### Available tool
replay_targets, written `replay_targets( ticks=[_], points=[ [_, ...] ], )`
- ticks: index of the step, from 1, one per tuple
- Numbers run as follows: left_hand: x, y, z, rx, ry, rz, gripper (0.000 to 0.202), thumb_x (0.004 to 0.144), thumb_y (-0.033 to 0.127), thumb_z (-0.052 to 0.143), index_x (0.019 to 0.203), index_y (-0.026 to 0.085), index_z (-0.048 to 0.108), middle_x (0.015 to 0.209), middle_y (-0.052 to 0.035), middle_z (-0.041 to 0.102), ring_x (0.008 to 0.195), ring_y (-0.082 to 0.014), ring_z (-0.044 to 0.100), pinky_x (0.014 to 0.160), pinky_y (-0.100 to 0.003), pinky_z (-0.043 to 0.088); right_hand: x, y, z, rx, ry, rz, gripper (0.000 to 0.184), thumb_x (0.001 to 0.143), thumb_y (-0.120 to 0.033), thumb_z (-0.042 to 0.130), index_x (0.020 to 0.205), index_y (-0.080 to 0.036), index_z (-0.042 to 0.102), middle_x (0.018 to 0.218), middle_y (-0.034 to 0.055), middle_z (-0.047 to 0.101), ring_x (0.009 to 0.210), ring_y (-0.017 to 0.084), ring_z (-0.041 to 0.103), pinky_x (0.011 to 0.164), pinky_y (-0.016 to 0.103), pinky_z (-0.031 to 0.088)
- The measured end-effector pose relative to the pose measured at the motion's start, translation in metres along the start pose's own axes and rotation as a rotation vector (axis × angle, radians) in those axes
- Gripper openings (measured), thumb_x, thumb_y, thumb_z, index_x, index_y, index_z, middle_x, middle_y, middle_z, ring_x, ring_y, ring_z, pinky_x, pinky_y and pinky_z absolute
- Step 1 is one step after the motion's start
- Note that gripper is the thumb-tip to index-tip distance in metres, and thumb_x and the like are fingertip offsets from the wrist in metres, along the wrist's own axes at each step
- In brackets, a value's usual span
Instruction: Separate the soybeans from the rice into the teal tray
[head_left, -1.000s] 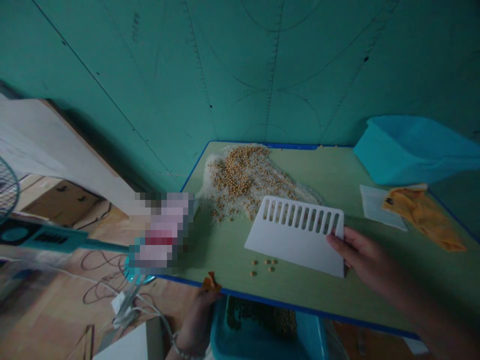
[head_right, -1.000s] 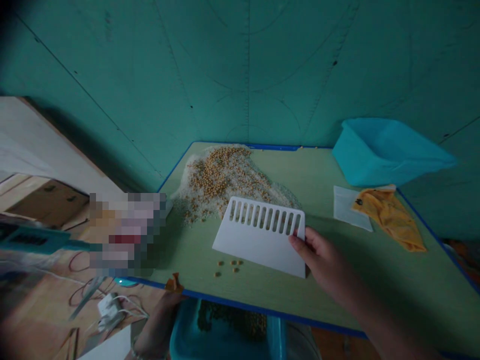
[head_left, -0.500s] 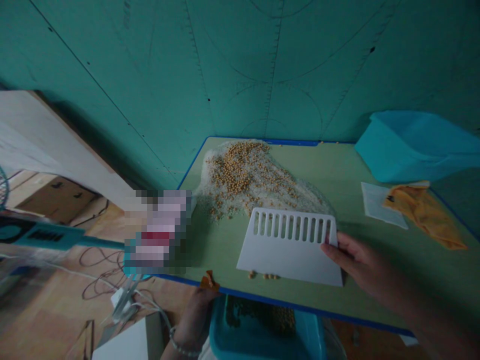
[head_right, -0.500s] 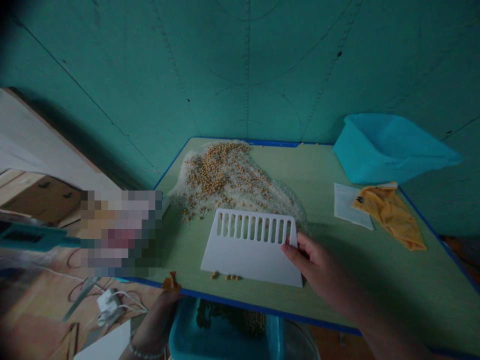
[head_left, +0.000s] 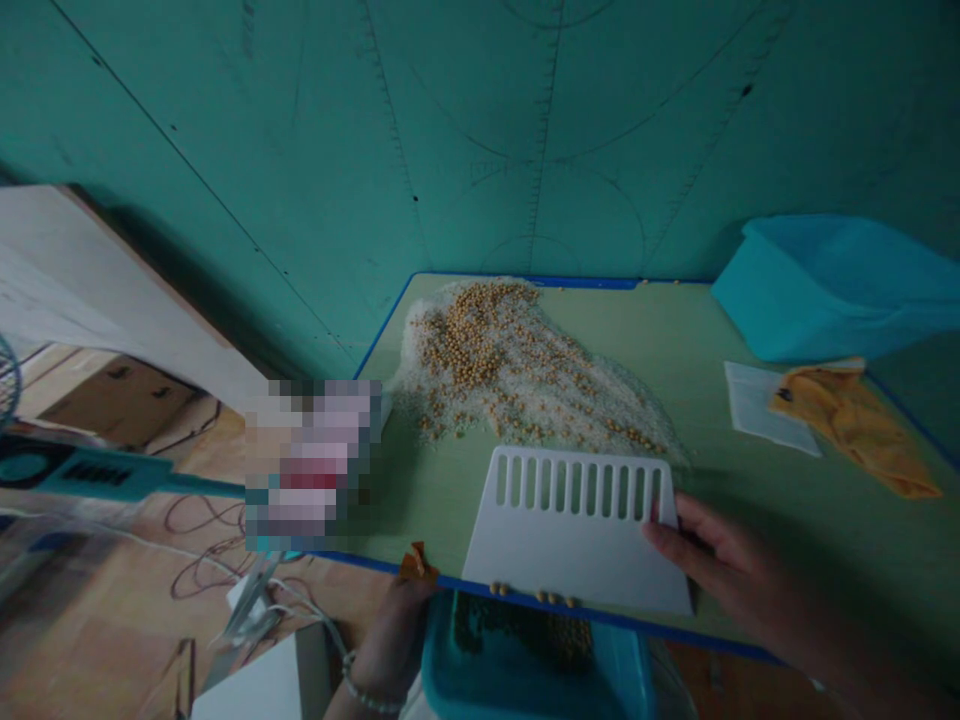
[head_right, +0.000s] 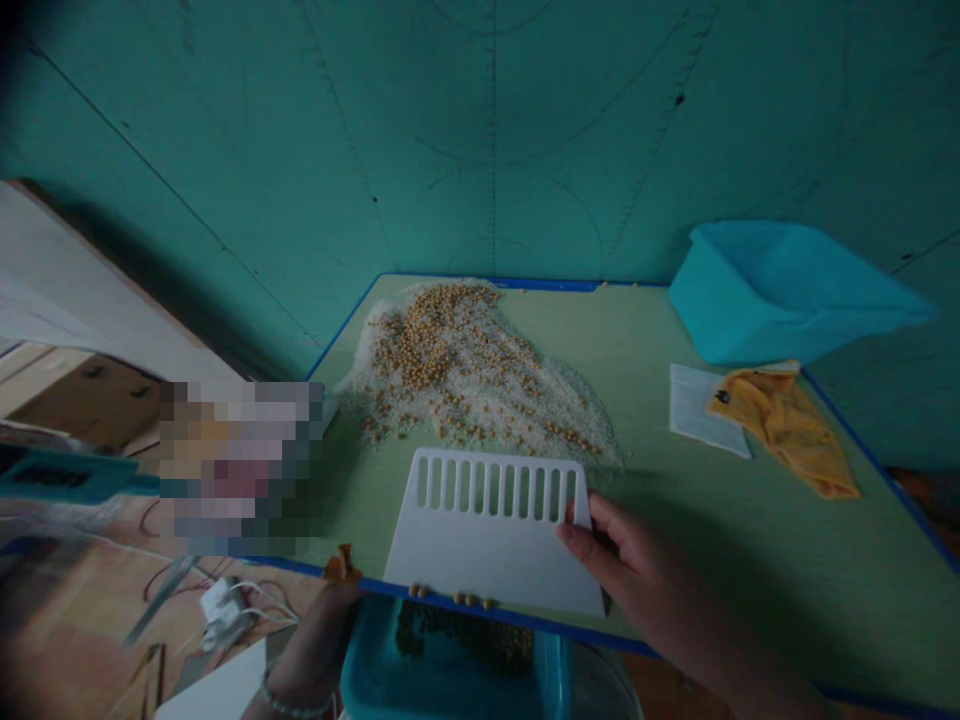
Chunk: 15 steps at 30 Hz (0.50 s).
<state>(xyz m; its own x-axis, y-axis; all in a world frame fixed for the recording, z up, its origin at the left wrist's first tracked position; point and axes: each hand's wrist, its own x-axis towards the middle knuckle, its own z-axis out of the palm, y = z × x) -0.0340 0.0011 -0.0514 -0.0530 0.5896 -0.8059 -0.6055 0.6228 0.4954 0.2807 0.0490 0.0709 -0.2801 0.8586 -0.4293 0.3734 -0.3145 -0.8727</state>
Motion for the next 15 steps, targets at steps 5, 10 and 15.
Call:
replay_targets(
  ticks=[5, 10, 15],
  points=[
    [-0.034, -0.009, 0.022, -0.054, -0.009, 0.153, 0.037, 0.038, 0.004, 0.071, 0.071, 0.019, 0.068, 0.084, -0.0064, 0.076, 0.112, -0.0377, 0.054, 0.095, -0.048, 0.045, -0.003, 0.003, 0.000, 0.022, 0.021, 0.010, 0.037, 0.077, -0.052, 0.053, 0.093, -0.022, 0.068, 0.087, 0.0052, 0.070, 0.076, 0.022, 0.064, 0.071, 0.036, 0.053],
    [-0.061, -0.006, 0.045, -0.068, -0.018, 0.161, 0.042, 0.042, 0.007, 0.070, 0.084, 0.016, 0.069, 0.094, -0.0084, 0.075, 0.109, -0.0355, 0.057, 0.091, -0.043, 0.049, -0.008, 0.005, 0.000, 0.025, 0.011, 0.016, 0.039, 0.076, -0.053, 0.055, 0.094, -0.021, 0.067, 0.082, 0.0051, 0.069, 0.076, 0.022, 0.064, 0.071, 0.035, 0.053],
    [-0.062, -0.002, 0.045, -0.088, -0.041, 0.161, 0.044, 0.044, 0.004, 0.069, 0.086, 0.017, 0.070, 0.096, -0.0085, 0.075, 0.106, -0.0353, 0.059, 0.087, -0.042, 0.050, -0.013, 0.007, 0.004, 0.014, 0.074, 0.026, 0.037, 0.075, -0.053, 0.057, 0.091, -0.023, 0.068, 0.084, 0.0055, 0.070, 0.077, 0.023, 0.065, 0.072, 0.036, 0.054]
  ],
)
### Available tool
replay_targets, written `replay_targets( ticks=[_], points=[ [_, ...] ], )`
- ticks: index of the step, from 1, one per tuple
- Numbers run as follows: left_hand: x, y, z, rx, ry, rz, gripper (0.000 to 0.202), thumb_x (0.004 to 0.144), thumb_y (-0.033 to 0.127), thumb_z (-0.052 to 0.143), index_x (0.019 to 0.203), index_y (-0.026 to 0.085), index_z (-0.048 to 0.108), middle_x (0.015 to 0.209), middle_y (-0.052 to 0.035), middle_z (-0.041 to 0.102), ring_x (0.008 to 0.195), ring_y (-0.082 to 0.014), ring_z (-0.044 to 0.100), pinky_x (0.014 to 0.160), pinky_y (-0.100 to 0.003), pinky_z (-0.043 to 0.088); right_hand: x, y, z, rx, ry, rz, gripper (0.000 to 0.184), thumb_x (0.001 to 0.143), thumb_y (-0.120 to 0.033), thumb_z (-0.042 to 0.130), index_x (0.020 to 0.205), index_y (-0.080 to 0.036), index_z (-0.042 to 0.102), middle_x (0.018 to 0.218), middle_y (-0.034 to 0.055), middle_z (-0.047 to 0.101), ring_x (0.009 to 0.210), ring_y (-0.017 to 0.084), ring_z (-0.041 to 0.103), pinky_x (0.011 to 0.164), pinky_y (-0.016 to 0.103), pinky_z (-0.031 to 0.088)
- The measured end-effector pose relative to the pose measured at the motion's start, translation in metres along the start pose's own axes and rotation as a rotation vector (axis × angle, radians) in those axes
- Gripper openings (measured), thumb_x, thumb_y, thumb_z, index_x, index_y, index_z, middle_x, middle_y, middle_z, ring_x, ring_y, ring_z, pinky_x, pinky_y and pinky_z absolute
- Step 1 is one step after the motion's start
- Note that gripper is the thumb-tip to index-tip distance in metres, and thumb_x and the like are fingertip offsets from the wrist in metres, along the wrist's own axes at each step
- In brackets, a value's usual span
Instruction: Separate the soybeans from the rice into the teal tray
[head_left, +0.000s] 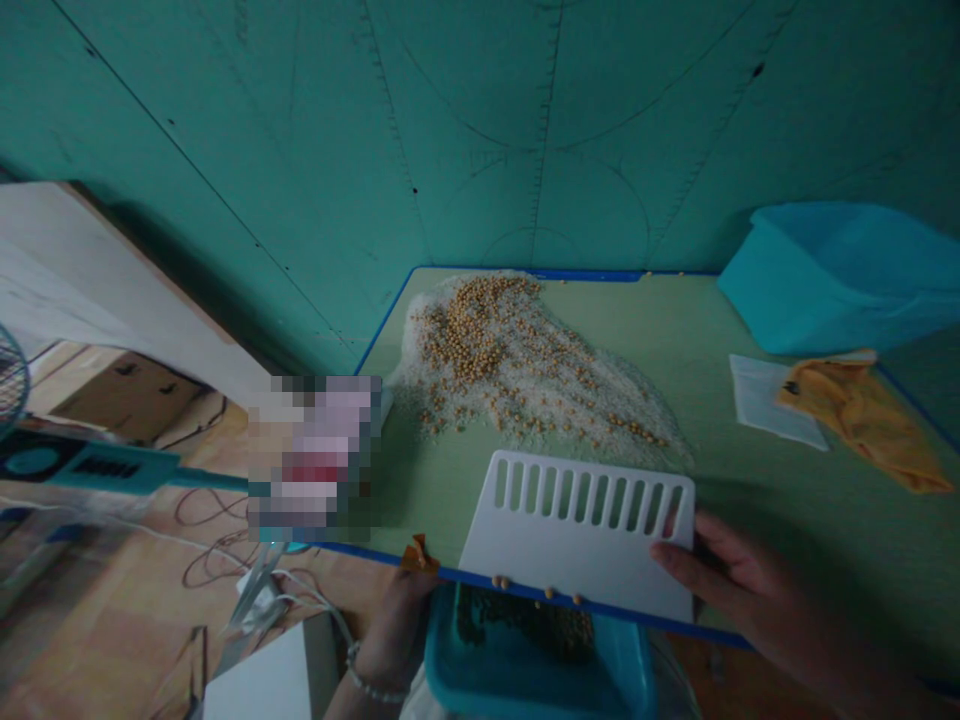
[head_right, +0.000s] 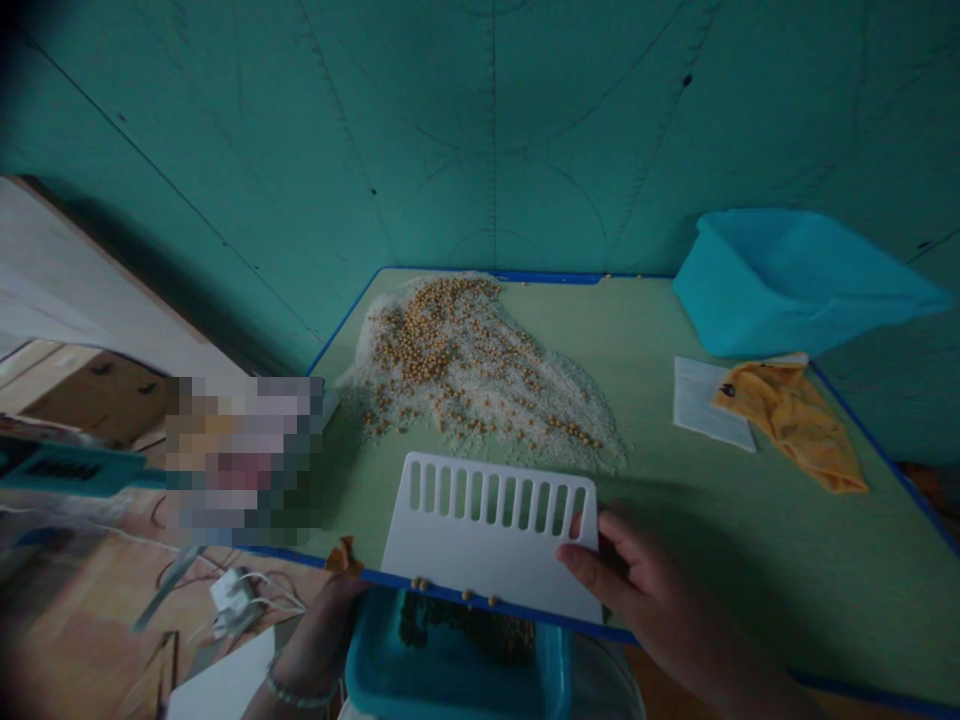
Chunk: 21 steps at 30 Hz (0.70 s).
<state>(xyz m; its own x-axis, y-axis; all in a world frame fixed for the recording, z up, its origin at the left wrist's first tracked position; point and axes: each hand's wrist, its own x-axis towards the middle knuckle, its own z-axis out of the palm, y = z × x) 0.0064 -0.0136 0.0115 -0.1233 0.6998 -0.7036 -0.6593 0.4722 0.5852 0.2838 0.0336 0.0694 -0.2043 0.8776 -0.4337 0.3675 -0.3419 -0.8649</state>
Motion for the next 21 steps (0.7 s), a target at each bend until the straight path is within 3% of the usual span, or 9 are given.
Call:
replay_targets(
  ticks=[3, 6, 12, 21],
  points=[
    [0.001, -0.001, -0.002, 0.011, -0.001, -0.011, 0.046, 0.045, 0.005, 0.069, 0.090, 0.016, 0.070, 0.097, -0.0107, 0.074, 0.105, -0.0373, 0.059, 0.086, -0.044, 0.051, -0.004, 0.001, 0.004, 0.039, -0.019, -0.019, 0.035, 0.074, -0.051, 0.059, 0.095, -0.024, 0.068, 0.095, 0.0069, 0.071, 0.083, 0.024, 0.065, 0.076, 0.037, 0.053],
    [0.002, -0.003, -0.003, 0.013, 0.022, 0.004, 0.046, 0.044, 0.009, 0.071, 0.089, 0.017, 0.070, 0.096, -0.0104, 0.074, 0.105, -0.0379, 0.059, 0.086, -0.045, 0.050, -0.010, -0.001, 0.009, 0.084, 0.007, -0.022, 0.036, 0.073, -0.052, 0.059, 0.092, -0.024, 0.070, 0.093, 0.0077, 0.072, 0.086, 0.025, 0.066, 0.078, 0.037, 0.053],
    [0.002, -0.003, 0.000, 0.017, 0.036, 0.009, 0.040, 0.041, 0.007, 0.071, 0.080, 0.017, 0.069, 0.084, -0.0062, 0.075, 0.103, -0.0329, 0.062, 0.087, -0.038, 0.050, -0.015, -0.004, 0.016, 0.113, 0.100, -0.025, 0.041, 0.070, -0.057, 0.060, 0.089, -0.022, 0.071, 0.093, 0.0085, 0.072, 0.086, 0.026, 0.066, 0.080, 0.038, 0.052],
    [-0.006, 0.002, 0.001, 0.093, -0.029, -0.064, 0.053, 0.051, 0.014, 0.071, 0.104, 0.017, 0.065, 0.100, -0.0088, 0.073, 0.103, -0.0339, 0.061, 0.088, -0.044, 0.048, -0.016, 0.001, 0.016, 0.131, 0.094, -0.015, 0.040, 0.070, -0.057, 0.060, 0.090, -0.023, 0.070, 0.096, 0.0086, 0.072, 0.091, 0.027, 0.065, 0.082, 0.040, 0.052]
  ],
)
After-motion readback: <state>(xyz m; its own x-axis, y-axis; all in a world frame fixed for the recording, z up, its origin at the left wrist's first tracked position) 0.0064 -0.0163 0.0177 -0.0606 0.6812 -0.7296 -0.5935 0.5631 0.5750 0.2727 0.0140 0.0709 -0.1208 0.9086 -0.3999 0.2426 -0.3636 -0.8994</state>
